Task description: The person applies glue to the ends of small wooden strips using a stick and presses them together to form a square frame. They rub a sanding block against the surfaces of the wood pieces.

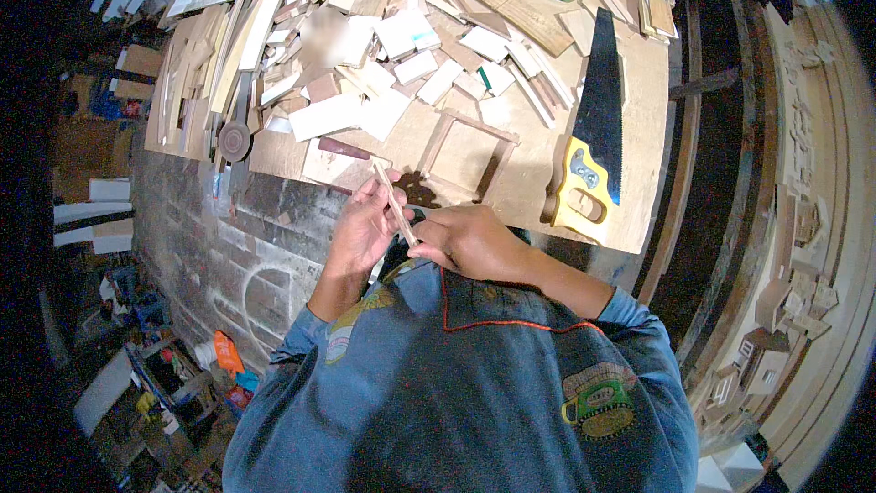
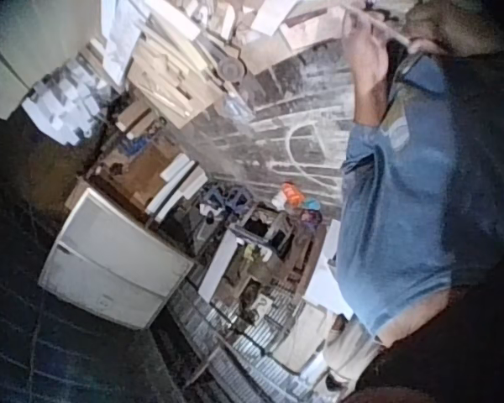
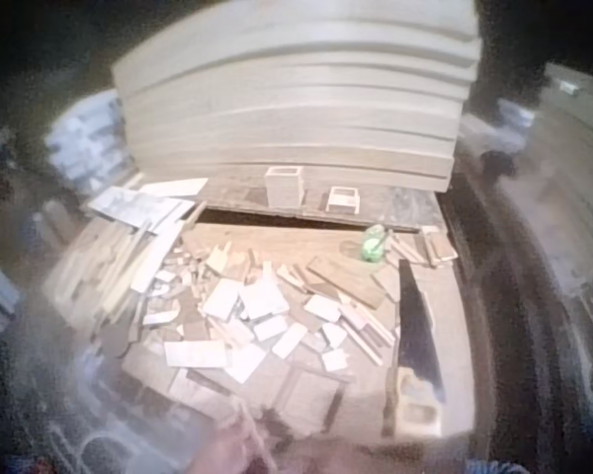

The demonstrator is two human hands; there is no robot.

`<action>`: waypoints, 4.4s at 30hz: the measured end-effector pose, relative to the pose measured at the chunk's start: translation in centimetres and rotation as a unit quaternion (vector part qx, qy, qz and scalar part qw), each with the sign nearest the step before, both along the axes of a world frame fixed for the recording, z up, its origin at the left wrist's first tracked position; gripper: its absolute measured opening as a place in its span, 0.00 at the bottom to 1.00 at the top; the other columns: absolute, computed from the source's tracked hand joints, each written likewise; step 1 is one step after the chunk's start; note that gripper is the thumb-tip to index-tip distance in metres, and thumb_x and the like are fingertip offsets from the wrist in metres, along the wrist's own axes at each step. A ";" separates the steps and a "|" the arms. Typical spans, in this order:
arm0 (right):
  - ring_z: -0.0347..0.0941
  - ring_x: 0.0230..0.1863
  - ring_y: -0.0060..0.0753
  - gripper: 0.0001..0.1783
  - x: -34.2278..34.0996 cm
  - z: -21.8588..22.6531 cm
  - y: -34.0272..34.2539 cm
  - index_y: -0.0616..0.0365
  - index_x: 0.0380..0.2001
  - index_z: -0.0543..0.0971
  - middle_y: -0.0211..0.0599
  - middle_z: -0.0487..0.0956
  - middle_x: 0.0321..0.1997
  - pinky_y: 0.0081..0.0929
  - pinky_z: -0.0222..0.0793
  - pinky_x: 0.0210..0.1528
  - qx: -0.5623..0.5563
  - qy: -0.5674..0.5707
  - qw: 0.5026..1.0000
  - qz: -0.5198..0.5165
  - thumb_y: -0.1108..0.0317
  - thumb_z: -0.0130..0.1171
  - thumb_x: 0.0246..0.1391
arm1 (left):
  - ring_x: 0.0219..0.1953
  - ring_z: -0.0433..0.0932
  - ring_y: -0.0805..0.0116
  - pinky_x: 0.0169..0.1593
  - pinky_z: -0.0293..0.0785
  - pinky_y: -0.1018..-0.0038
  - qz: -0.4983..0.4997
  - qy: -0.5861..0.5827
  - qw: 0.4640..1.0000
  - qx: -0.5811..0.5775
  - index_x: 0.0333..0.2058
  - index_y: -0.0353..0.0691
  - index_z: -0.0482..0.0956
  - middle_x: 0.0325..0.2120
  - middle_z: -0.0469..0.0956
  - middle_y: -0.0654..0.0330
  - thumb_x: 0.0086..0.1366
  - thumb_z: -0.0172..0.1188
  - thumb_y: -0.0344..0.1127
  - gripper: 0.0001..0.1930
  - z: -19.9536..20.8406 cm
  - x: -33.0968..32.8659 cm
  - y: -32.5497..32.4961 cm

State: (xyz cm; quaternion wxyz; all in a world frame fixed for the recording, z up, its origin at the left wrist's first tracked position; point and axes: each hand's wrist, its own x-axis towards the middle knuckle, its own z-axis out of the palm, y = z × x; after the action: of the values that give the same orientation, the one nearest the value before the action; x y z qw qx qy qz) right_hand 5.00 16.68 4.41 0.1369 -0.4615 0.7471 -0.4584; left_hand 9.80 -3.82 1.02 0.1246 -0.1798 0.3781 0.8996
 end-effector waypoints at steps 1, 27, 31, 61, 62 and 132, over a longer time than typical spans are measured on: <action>0.74 0.27 0.45 0.10 -0.1 -0.1 -0.2 0.57 0.31 0.78 0.39 0.75 0.25 0.35 0.70 0.29 -0.032 -0.006 0.999 -0.005 0.64 0.64 0.50 | 0.35 0.79 0.67 0.42 0.80 0.69 0.008 0.005 1.000 0.008 0.50 0.35 0.68 0.32 0.76 0.58 0.69 0.50 0.36 0.15 -0.4 0.2 -0.2; 0.76 0.38 0.42 0.24 -4.8 -3.7 -14.2 0.60 0.43 0.77 0.45 0.78 0.35 0.36 0.74 0.37 0.199 0.127 0.968 -0.085 0.59 0.68 0.43 | 0.14 0.55 0.80 0.18 0.52 0.82 0.175 0.018 0.982 -0.065 0.41 0.42 0.69 0.15 0.59 0.69 0.73 0.40 0.49 0.16 1.7 4.5 -8.7; 0.73 0.47 0.50 0.31 -3.7 -2.7 -17.1 0.60 0.50 0.71 0.48 0.75 0.45 0.42 0.72 0.47 0.268 0.128 0.951 -0.088 0.55 0.65 0.45 | 0.14 0.56 0.80 0.17 0.53 0.83 0.125 -0.011 0.991 0.040 0.44 0.41 0.70 0.16 0.61 0.68 0.70 0.45 0.47 0.16 1.6 5.7 -11.9; 0.71 0.43 0.51 0.36 0.9 10.8 -18.4 0.36 0.55 0.76 0.53 0.69 0.43 0.41 0.73 0.40 -0.025 0.223 0.921 -0.317 0.57 0.66 0.34 | 0.20 0.60 0.85 0.23 0.55 0.85 -0.153 0.210 0.921 -0.290 0.58 0.35 0.65 0.24 0.67 0.72 0.61 0.47 0.28 0.25 11.0 2.2 -18.0; 0.71 0.43 0.51 0.36 -0.2 10.9 -17.7 0.36 0.54 0.76 0.54 0.69 0.43 0.40 0.73 0.40 -0.014 0.202 0.912 -0.358 0.58 0.66 0.34 | 0.20 0.60 0.85 0.23 0.55 0.85 -0.152 0.224 0.920 -0.283 0.58 0.35 0.66 0.24 0.67 0.72 0.61 0.47 0.28 0.24 11.1 1.7 -17.6; 0.73 0.43 0.50 0.45 22.0 -0.1 7.2 0.45 0.62 0.66 0.52 0.72 0.44 0.39 0.73 0.43 0.014 0.123 0.892 -0.434 0.62 0.66 0.34 | 0.19 0.55 0.85 0.21 0.51 0.87 -0.314 0.043 0.941 -0.120 0.59 0.36 0.64 0.21 0.61 0.72 0.69 0.48 0.37 0.22 4.8 14.2 6.6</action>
State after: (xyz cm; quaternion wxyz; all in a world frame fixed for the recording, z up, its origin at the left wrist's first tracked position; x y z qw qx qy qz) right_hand 26.98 23.92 4.34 -0.1623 -0.1416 0.8900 -0.4018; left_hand 23.98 2.74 5.87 0.3619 -0.0261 0.5254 0.7696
